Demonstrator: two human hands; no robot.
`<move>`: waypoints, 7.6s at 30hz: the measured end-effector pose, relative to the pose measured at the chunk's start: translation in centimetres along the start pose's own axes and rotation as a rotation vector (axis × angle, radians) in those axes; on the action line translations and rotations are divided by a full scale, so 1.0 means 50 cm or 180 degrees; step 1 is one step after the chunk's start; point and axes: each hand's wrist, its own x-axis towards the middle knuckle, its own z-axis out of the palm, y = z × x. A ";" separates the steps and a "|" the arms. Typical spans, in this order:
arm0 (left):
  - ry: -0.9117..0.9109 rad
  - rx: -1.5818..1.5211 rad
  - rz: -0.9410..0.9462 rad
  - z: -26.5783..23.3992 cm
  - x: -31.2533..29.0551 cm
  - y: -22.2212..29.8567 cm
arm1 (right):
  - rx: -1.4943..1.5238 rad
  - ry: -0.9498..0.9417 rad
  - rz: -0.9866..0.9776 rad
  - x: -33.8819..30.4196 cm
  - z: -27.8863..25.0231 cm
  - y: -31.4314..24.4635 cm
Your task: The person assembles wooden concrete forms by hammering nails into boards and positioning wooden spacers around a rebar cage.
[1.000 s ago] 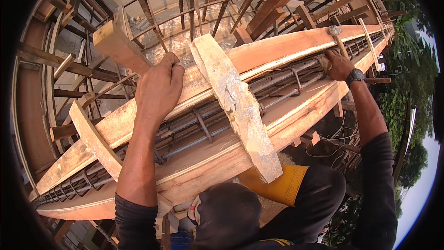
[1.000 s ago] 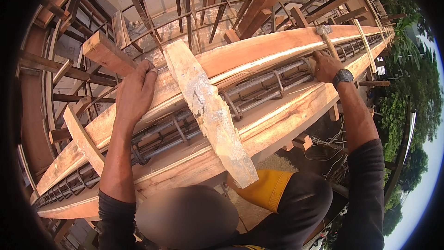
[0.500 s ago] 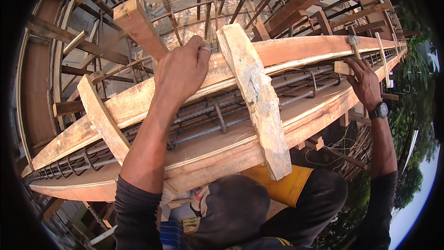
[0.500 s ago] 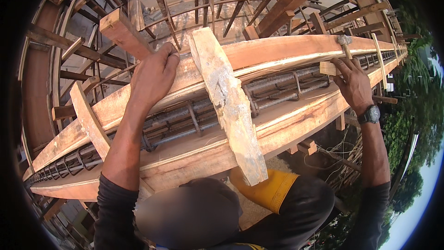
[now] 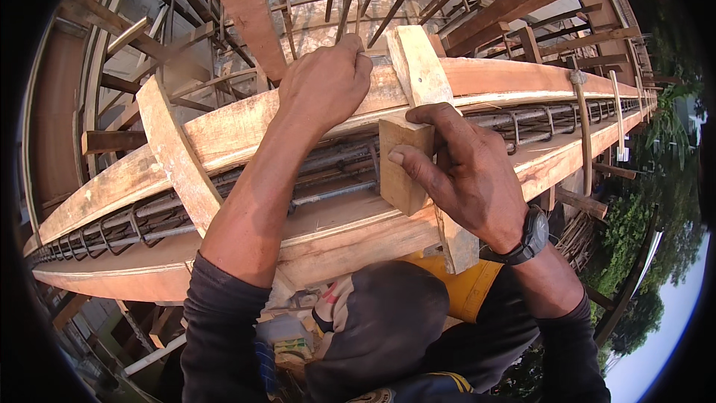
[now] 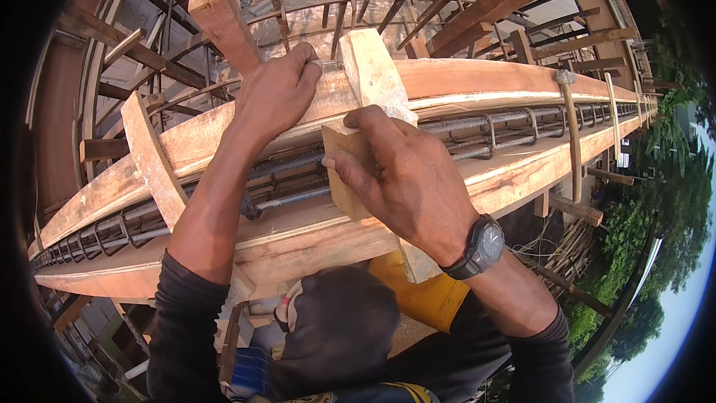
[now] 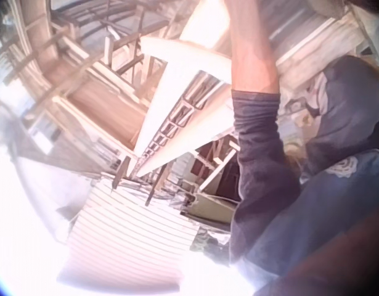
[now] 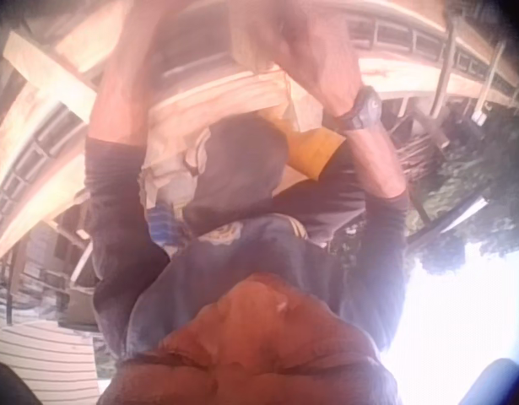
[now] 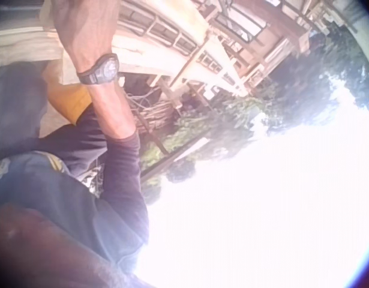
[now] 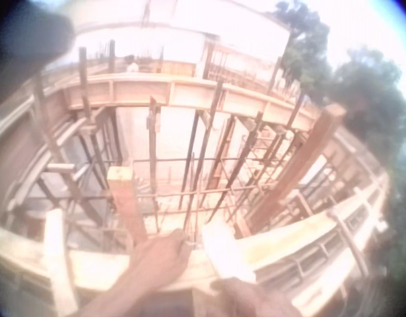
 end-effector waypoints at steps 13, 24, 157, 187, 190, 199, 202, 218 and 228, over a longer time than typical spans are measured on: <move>0.0028 0.0010 0.0150 0.008 0.004 -0.018 | -0.0370 -0.0121 0.0323 -0.009 0.073 -0.022; -0.0090 -0.0015 0.0123 0.004 0.005 -0.018 | -0.0637 -0.0168 0.0263 0.000 0.087 -0.023; -0.1257 -0.0365 0.2903 0.106 -0.164 0.142 | 0.0333 0.0361 0.2261 -0.325 -0.133 0.194; -0.1520 -0.0748 0.3135 0.111 -0.145 0.130 | 0.1816 0.0215 0.2488 -0.518 -0.076 -0.085; -0.1477 -0.0789 0.3116 0.111 -0.145 0.122 | 0.1828 0.0232 0.2471 -0.546 -0.056 -0.099; -0.1532 -0.0939 0.3091 0.111 -0.143 0.103 | 0.1033 -0.0054 0.2362 -0.528 -0.090 -0.100; -0.1472 -0.1154 0.3103 0.123 -0.149 0.108 | 0.1106 0.0159 0.2136 -0.568 -0.109 -0.097; -0.1625 -0.1046 0.3100 0.099 -0.145 0.114 | 0.1655 -0.0005 0.2383 -0.523 -0.096 -0.050; 0.0504 0.0200 0.0530 -0.039 0.020 -0.008 | 0.1903 0.0902 0.2631 -0.448 -0.047 -0.011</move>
